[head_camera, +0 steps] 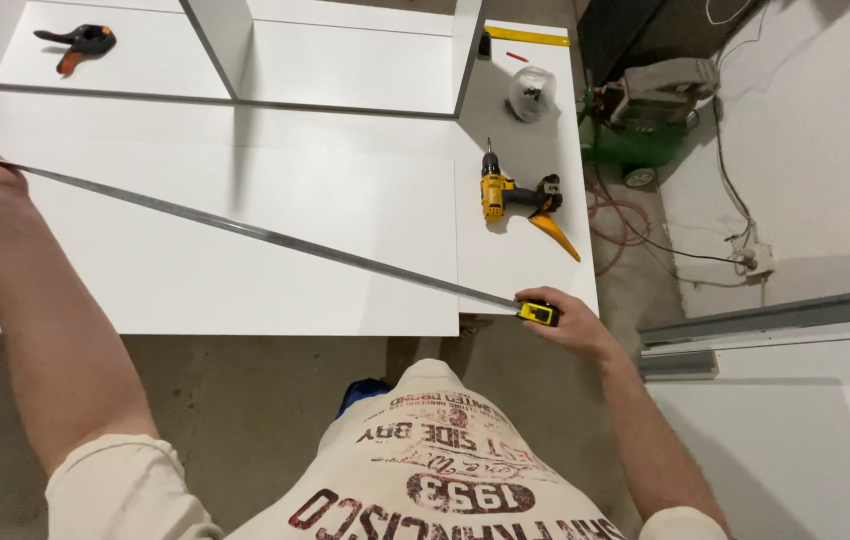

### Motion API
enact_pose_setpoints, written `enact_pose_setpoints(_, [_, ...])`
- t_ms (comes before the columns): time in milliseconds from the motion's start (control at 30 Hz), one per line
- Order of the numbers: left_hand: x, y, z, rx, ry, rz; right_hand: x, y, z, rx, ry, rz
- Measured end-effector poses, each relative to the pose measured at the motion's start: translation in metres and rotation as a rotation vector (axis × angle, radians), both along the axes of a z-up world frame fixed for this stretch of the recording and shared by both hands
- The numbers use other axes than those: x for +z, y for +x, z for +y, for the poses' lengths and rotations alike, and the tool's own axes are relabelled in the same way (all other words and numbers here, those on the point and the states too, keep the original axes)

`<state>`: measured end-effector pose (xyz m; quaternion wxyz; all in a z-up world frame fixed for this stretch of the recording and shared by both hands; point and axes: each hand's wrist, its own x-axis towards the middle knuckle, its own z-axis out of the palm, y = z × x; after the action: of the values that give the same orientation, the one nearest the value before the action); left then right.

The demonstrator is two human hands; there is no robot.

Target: The person measures the dimensions of white cabinet panels using a tape measure. They also interact with a smartphone placed on a shelf and handle a power drill resting on the cabinet surface.

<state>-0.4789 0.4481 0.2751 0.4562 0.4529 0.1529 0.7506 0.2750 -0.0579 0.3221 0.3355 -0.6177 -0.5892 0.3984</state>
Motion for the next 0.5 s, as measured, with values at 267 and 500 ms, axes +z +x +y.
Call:
enact_pose_setpoints(267, [0.006, 0.283, -0.087, 0.408, -0.602, 0.126, -0.008, -0.054, 0.038, -0.071, 0.038, -0.067])
enact_pose_setpoints(500, [-0.101, 0.450, -0.295, -0.717, -0.951, 0.756, -0.081, -0.095, 0.073, -0.221, -0.091, -0.206])
